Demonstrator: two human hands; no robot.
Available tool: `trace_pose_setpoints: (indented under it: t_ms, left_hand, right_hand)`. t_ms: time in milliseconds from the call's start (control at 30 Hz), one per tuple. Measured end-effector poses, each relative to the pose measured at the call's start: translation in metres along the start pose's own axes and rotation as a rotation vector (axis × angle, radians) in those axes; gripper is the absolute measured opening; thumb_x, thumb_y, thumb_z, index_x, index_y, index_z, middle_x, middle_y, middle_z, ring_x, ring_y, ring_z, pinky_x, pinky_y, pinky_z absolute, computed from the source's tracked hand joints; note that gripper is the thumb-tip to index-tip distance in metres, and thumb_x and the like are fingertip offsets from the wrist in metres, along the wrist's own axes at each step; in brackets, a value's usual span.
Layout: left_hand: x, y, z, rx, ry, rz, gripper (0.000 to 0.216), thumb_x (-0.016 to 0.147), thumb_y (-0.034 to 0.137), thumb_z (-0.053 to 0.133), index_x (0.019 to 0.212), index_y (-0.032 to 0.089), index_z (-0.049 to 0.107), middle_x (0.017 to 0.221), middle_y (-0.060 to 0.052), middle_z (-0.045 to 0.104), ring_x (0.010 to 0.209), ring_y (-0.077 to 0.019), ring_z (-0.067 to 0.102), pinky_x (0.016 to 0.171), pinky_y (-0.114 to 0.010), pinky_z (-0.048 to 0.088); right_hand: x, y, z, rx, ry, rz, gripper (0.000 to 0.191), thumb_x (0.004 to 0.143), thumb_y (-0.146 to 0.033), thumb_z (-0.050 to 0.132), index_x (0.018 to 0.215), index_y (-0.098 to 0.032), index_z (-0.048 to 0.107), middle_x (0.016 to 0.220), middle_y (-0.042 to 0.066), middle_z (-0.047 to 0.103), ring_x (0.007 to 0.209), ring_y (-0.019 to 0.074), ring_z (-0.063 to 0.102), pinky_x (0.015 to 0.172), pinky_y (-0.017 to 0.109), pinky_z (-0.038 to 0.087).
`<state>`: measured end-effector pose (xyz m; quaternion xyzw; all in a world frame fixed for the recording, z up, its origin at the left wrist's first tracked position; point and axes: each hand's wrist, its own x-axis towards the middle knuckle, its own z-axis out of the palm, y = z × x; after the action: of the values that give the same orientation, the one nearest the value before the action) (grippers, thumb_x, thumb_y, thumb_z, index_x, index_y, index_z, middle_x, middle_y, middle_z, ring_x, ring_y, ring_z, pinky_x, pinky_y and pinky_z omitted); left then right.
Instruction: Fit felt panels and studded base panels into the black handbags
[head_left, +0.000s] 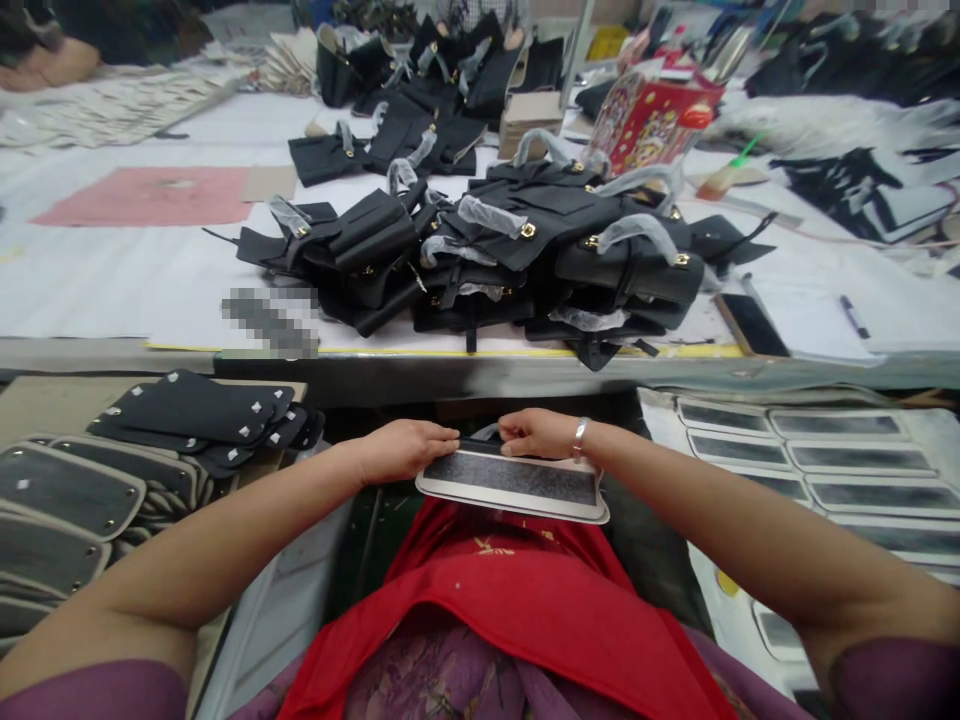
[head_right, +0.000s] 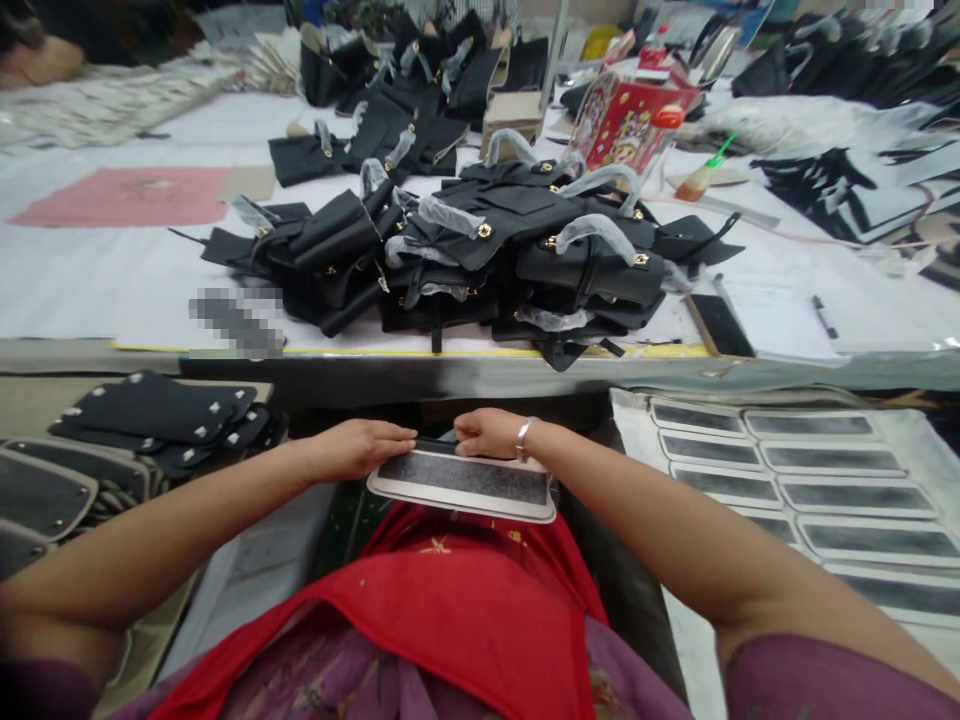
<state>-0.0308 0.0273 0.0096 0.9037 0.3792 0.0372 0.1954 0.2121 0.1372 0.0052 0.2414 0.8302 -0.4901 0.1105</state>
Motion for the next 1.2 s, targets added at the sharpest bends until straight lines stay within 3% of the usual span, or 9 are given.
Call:
trace_pose_setpoints:
  t_ms: [133,267,400,500,600,767,1033,1200]
  left_hand:
    - [0.005,0.007,-0.004,0.110,0.000,0.009,0.035,0.082,0.016,0.043,0.115,0.015,0.058,0.121,-0.012,0.057,0.107,-0.0213,0.055,0.094,-0.035,0.044]
    - [0.014,0.036,-0.012,0.200,0.053,-0.047,0.025,0.080,0.018,0.048,0.097,0.014,0.065,0.116,-0.012,0.059,0.111,-0.0269,0.052,0.097,-0.042,0.039]
    - [0.027,0.084,0.007,0.026,0.179,-0.064,0.033,0.085,0.028,0.047,0.114,0.015,0.055,0.120,-0.011,0.057,0.109,-0.0207,0.053,0.096,-0.034,0.041]
    - [0.038,0.108,0.034,0.001,0.302,-0.061,0.025,0.086,0.029,0.048,0.104,0.016,0.060,0.113,-0.008,0.061,0.105,-0.0214,0.055,0.093,-0.037,0.043]
    - [0.044,0.116,0.053,0.056,0.427,-0.086,0.020,0.086,0.024,0.046,0.085,0.018,0.065,0.106,-0.006,0.065,0.100,-0.0230,0.057,0.087,-0.040,0.046]
    - [0.043,0.120,0.060,0.101,0.535,-0.113,0.015,0.082,0.019,0.051,0.083,0.017,0.066,0.103,-0.005,0.066,0.099,-0.0225,0.059,0.087,-0.038,0.047]
    - [0.051,0.138,0.056,0.234,0.515,-0.183,0.017,0.080,0.014,0.050,0.088,0.014,0.065,0.104,-0.008,0.065,0.102,-0.0255,0.053,0.088,-0.041,0.042]
    - [0.057,0.146,0.044,0.174,0.418,-0.380,0.017,0.082,0.019,0.048,0.075,0.016,0.063,0.102,-0.009,0.059,0.098,-0.0252,0.049,0.081,-0.040,0.041]
  right_hand:
    - [-0.038,0.012,-0.005,-0.030,0.078,0.094,0.023,0.075,-0.028,0.058,0.063,-0.018,0.041,0.054,-0.006,0.039,0.053,0.0098,0.036,0.051,0.022,0.026]
    - [-0.068,-0.002,0.007,-0.173,0.338,0.084,0.013,0.074,-0.022,0.060,0.067,-0.017,0.051,0.065,-0.002,0.051,0.059,0.0123,0.046,0.055,0.023,0.033]
    - [-0.112,-0.011,0.043,-0.253,0.624,-0.126,0.009,0.081,-0.026,0.057,0.084,-0.017,0.057,0.088,0.005,0.059,0.083,0.0183,0.053,0.079,0.030,0.040]
    - [-0.135,-0.006,0.079,-0.355,0.723,-0.161,0.017,0.083,-0.030,0.059,0.097,-0.019,0.057,0.100,0.007,0.060,0.098,0.0217,0.052,0.098,0.042,0.029]
    - [-0.138,0.000,0.107,-0.415,0.846,-0.128,0.009,0.087,-0.027,0.054,0.088,-0.021,0.061,0.096,0.005,0.061,0.096,0.0207,0.053,0.103,0.046,0.022]
    - [-0.131,-0.002,0.124,-0.453,1.023,-0.099,0.016,0.089,-0.027,0.049,0.082,-0.021,0.063,0.092,0.004,0.062,0.095,0.0198,0.052,0.104,0.045,0.021]
    - [-0.124,-0.019,0.128,-0.596,1.071,0.078,0.017,0.084,-0.020,0.052,0.069,-0.020,0.060,0.103,0.005,0.059,0.108,0.0226,0.045,0.106,0.045,0.017]
    - [-0.117,-0.025,0.127,-0.538,1.062,0.219,0.007,0.080,-0.019,0.055,0.074,-0.019,0.059,0.117,0.009,0.052,0.112,0.0260,0.042,0.103,0.048,0.021]
